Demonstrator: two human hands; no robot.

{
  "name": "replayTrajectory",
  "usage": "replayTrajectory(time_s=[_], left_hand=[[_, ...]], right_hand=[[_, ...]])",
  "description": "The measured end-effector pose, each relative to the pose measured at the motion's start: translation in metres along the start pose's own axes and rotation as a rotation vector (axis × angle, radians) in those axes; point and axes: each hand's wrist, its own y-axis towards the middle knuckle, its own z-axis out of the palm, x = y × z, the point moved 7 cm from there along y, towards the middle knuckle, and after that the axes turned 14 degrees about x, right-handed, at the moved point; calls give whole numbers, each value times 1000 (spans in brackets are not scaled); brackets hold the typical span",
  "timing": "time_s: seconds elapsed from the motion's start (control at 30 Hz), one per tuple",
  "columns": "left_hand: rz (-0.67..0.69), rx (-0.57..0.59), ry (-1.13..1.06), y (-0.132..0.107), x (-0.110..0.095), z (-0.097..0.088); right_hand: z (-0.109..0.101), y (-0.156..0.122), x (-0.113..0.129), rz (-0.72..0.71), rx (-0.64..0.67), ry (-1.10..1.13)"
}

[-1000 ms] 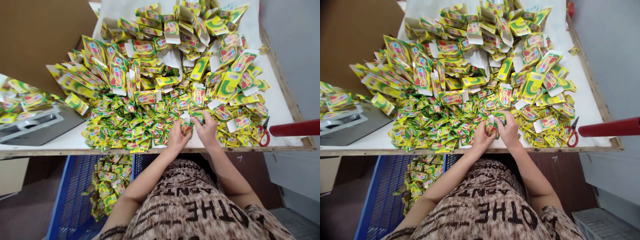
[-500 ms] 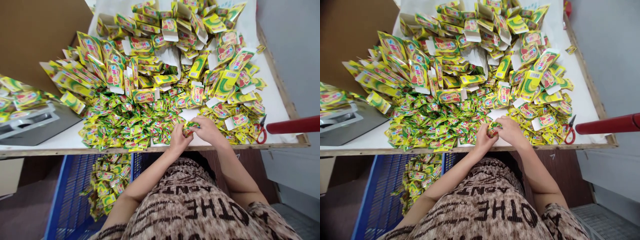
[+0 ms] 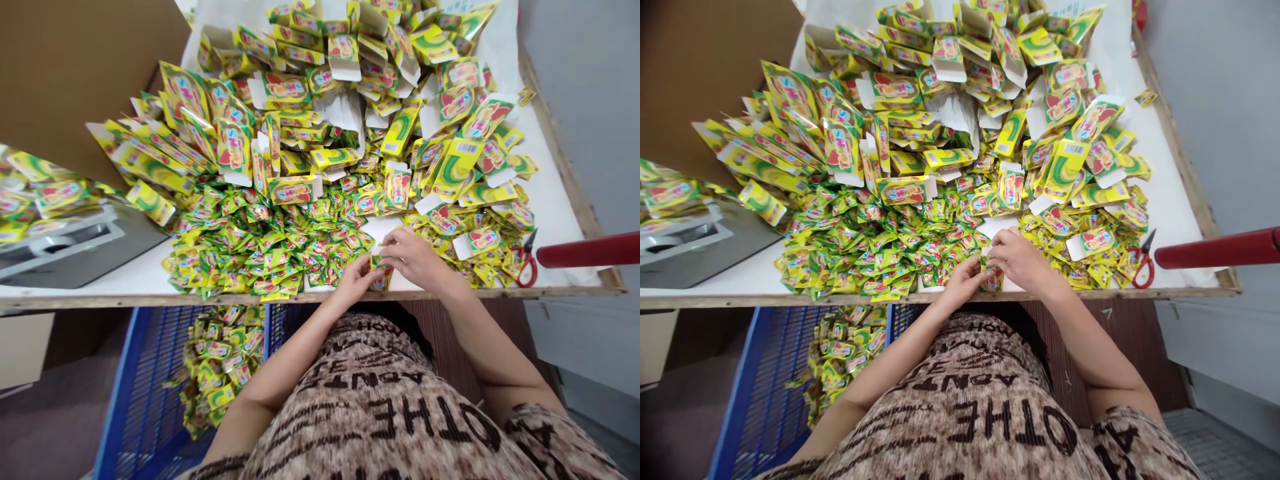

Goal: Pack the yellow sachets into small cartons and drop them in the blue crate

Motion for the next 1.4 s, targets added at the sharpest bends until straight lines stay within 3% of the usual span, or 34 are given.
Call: replayTrajectory(time_s=[0.13,0.27,0.33,0.47,0.57,0.67,0.87,1.03,1.27,1.4], left_hand=[[2,-5,-86,1,6,2],[-24,-62,-7,1,12,-2],[-57,-81,28,0,14,-2],[-68,-47,17,-3,7,1],[-83,17,-85,-8,1,5],[-155,20,-216,-14,2,5],[-240,-33,-431,-16,5,4],[-274,-36,-471,-17,2,5],[-227,-51,-408,-19,0,6],[-170,-129,-338,-12,1,-1]], right_hand=[[9,-5,-5,6,-70,-14],[29,-18,-7,68,-90,98],[29,-26,-7,89,-164,189],[23,-45,-29,270,-406,570],[45,-49,-45,368,-364,966],[65,-50,-44,311,-313,1302],[78,-62,-40,300,-363,1587],[74,-57,-35,235,-300,1451],[41,-50,-10,186,-262,665],[40,-46,-14,235,-290,656]])
